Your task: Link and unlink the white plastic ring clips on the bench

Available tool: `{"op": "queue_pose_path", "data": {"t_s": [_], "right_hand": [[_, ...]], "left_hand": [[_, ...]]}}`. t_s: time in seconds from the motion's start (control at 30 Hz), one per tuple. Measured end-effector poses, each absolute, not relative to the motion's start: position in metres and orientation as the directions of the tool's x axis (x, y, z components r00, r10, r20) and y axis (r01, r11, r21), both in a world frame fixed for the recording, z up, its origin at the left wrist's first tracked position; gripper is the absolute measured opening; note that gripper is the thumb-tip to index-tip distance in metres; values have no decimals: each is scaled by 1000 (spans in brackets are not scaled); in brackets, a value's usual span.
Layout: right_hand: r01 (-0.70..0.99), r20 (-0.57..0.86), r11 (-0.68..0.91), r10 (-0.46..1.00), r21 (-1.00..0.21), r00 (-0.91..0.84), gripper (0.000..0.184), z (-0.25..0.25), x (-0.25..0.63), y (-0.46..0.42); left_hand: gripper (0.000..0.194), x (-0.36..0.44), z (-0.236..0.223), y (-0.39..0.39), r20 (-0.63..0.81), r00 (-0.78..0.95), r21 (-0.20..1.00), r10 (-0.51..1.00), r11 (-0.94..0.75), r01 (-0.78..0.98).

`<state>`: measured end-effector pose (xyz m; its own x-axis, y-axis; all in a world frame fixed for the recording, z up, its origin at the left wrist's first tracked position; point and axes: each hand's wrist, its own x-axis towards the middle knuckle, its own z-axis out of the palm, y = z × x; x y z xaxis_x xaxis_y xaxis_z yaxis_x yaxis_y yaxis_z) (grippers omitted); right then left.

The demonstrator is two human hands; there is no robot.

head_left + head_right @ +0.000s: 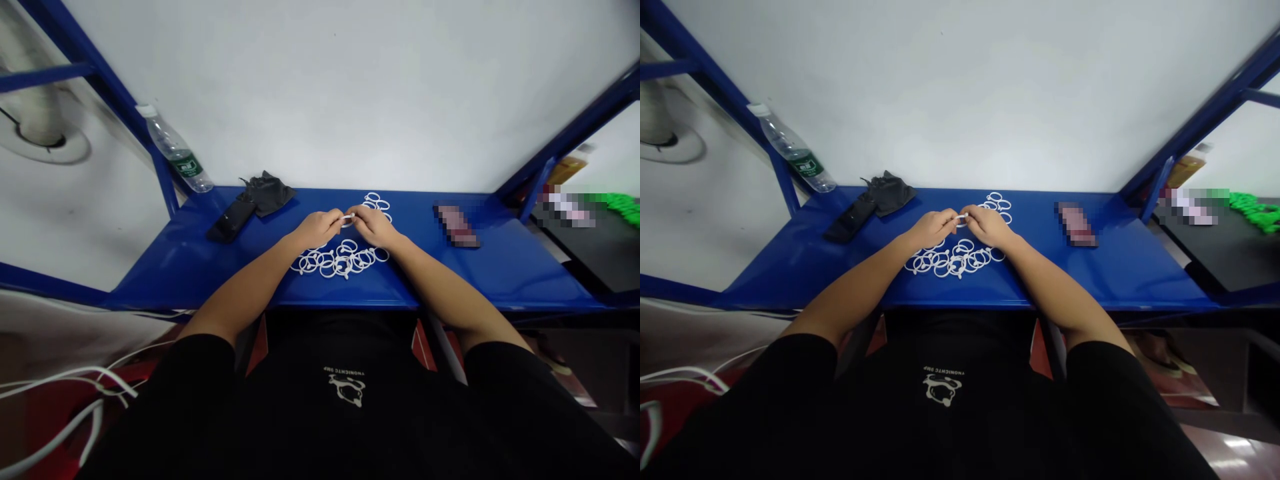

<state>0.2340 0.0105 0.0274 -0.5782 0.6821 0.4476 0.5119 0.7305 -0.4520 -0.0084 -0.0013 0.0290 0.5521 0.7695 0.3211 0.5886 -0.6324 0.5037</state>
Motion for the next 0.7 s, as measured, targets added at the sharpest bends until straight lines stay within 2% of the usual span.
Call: {"op": "queue_pose_path", "data": {"t_s": [0.43, 0.7], "right_hand": [[492, 477, 773, 634, -400, -608, 43, 26, 236, 12], [525, 454, 751, 661, -401, -598, 32, 24, 237, 15]], "left_hand": [[16, -10, 29, -1, 326, 545, 509, 772, -630, 587], [17, -8, 27, -1, 297, 571, 491, 765, -636, 596]]}}
